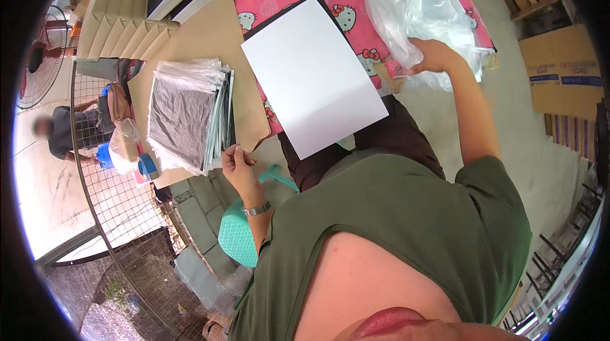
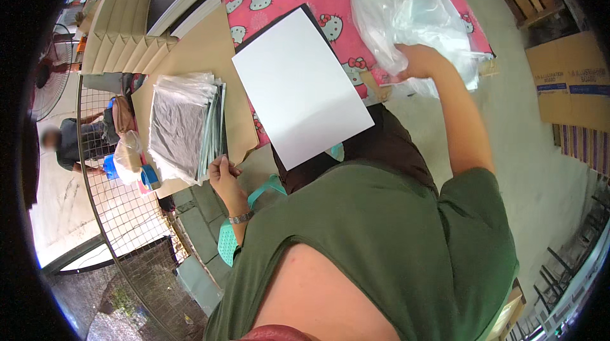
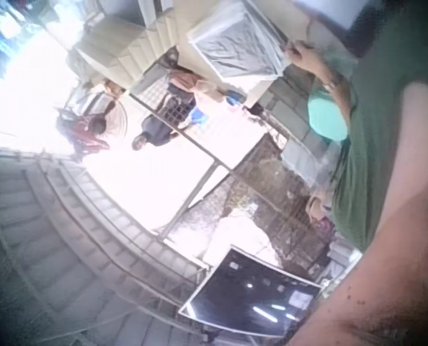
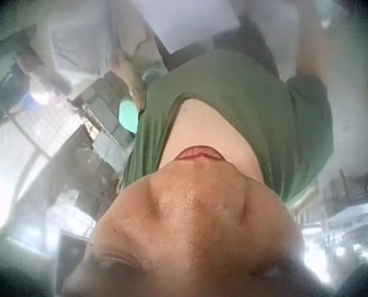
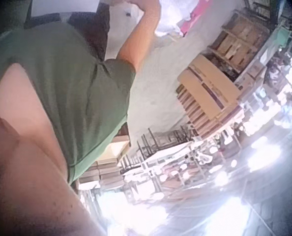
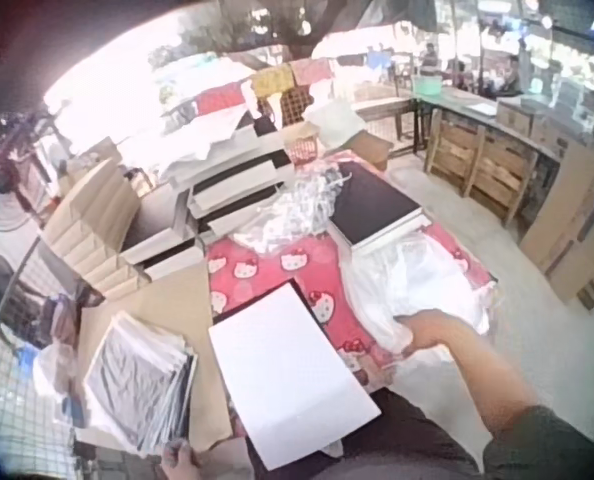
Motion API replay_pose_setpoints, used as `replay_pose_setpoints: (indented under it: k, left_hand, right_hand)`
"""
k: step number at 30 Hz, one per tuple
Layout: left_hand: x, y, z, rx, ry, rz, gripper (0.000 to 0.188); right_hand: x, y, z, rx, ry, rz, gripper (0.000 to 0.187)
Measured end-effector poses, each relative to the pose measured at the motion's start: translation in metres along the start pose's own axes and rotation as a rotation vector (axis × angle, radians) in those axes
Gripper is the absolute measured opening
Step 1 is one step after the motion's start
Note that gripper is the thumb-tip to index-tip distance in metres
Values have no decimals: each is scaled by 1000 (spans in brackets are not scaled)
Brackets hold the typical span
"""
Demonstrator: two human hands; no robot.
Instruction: The person puts black rectangular boards into individual plastic bags and stacks them on a table.
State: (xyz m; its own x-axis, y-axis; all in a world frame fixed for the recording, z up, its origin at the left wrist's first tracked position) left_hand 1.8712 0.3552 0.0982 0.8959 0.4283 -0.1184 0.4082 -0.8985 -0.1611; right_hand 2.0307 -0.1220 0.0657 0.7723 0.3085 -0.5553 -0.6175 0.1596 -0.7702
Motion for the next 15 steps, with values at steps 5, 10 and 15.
replay_pose_setpoints:
  k: [5,10,15]
  left_hand:
    - [-1,20,-2,30,-13,195,8]
    - [1,121,-55,571,629,639,44]
    - [11,170,-62,251,462,1028,79]
  right_hand:
    - [-58,-15,45,-68,272,-229,39]
    - [-41,-17,104,136,-225,-482,32]
    - [-36,1,199,345,-873,-72,25]
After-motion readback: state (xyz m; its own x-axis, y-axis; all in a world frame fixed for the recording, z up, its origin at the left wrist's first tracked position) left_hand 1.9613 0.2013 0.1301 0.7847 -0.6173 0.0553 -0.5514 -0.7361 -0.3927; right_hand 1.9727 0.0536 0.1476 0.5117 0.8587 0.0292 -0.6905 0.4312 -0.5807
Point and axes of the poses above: each hand's wrist, its own x-axis towards the middle knuckle, its own y-axis out of the palm, z = x × y, the point moved 2 cm from there along x, towards the middle knuckle, and after that the axes turned 11 degrees about z, right-handed, at the moved point
